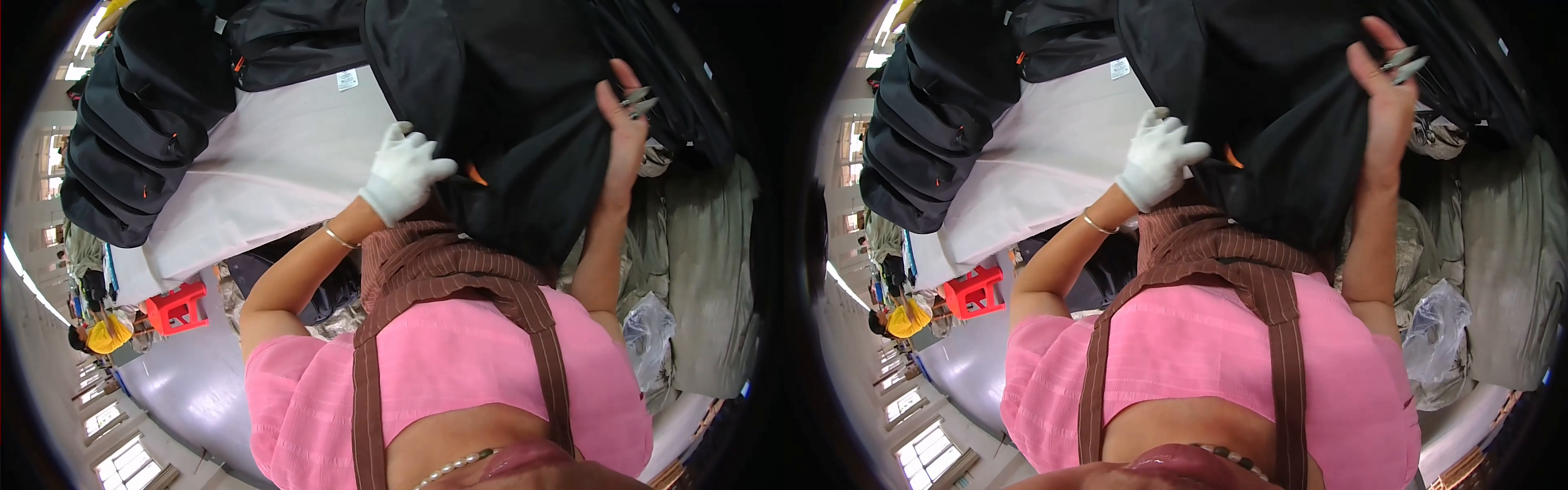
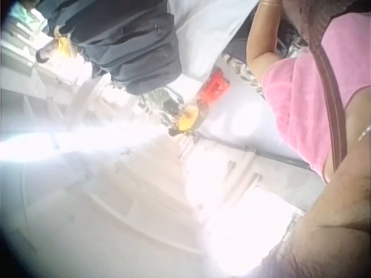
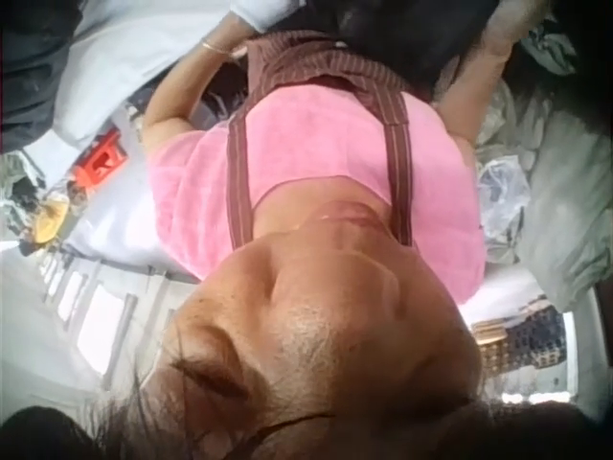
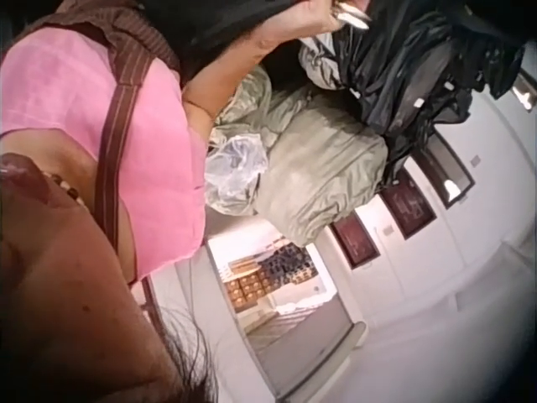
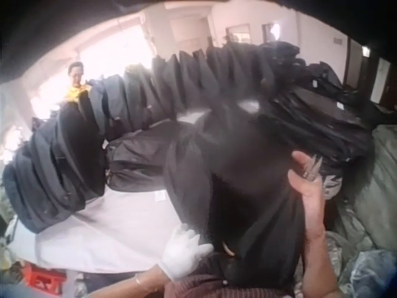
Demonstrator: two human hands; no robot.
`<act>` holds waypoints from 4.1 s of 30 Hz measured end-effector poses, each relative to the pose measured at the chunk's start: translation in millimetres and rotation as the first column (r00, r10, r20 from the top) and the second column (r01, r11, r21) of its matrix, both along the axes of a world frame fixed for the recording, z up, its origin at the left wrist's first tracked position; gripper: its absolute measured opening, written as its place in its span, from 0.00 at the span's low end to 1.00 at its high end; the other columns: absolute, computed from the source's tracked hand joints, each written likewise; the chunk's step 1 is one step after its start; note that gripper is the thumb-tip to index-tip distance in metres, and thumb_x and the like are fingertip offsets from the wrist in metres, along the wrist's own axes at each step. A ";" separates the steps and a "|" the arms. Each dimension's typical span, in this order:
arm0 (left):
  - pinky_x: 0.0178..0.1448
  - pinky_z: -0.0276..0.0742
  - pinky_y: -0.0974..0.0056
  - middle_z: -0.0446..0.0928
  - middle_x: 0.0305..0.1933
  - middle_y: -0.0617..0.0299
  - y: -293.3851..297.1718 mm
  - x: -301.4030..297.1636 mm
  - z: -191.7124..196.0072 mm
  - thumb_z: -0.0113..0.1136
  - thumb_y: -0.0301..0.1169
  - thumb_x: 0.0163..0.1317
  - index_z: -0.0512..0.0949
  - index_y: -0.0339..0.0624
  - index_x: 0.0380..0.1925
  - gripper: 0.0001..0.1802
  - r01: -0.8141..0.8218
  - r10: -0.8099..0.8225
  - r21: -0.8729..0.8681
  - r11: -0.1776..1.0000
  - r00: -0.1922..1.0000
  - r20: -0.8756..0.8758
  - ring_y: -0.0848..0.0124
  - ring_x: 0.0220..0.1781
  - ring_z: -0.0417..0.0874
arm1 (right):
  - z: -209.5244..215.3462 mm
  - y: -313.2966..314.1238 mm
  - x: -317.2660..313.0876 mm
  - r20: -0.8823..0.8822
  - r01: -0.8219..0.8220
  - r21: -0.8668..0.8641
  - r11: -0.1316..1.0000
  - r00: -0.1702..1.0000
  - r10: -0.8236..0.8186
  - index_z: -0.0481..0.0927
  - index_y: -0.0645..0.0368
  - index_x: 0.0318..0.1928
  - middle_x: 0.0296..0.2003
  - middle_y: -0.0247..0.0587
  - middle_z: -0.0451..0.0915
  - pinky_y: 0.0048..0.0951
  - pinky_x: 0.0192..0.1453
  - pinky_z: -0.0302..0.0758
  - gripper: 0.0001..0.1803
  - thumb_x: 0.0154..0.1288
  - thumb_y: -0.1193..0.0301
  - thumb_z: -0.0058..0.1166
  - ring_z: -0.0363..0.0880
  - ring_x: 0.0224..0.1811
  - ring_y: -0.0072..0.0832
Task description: Inspecting and organizing manufactured backpacks at a factory workstation.
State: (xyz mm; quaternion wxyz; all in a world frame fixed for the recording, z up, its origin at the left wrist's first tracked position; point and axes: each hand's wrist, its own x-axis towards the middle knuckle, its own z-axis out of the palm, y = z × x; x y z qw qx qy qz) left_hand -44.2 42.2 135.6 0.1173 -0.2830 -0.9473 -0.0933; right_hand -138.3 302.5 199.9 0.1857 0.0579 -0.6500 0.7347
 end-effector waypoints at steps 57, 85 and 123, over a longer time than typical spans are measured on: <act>0.50 0.81 0.67 0.82 0.38 0.51 -14.3 55.5 -7.7 0.57 0.29 0.65 0.74 0.25 0.52 0.20 -0.754 -0.184 0.654 -0.054 0.652 0.736 0.68 0.42 0.84 | -2.9 -77.4 -7.8 -0.439 0.404 0.898 0.172 0.843 0.310 0.74 0.38 0.58 0.45 0.33 0.69 0.33 0.37 0.75 0.26 0.61 0.77 0.54 0.77 0.31 0.31; 0.47 0.84 0.67 0.77 0.46 0.50 -7.8 53.1 -33.3 0.50 0.27 0.69 0.63 0.26 0.61 0.24 -0.764 -0.446 0.515 -0.389 0.645 0.620 0.67 0.42 0.83 | -27.8 -86.1 43.7 0.082 -0.160 0.987 0.026 0.632 0.770 0.76 0.50 0.45 0.32 0.32 0.73 0.31 0.43 0.66 0.12 0.59 0.70 0.56 0.73 0.39 0.30; 0.51 0.85 0.60 0.75 0.47 0.42 17.3 65.2 -58.2 0.45 0.24 0.70 0.59 0.30 0.60 0.20 -0.653 -0.551 0.198 -0.731 0.736 0.393 0.59 0.43 0.83 | -57.5 -76.8 78.5 0.022 -0.312 0.890 0.332 0.758 0.651 0.76 0.58 0.48 0.35 0.41 0.78 0.32 0.34 0.77 0.14 0.61 0.71 0.57 0.80 0.33 0.36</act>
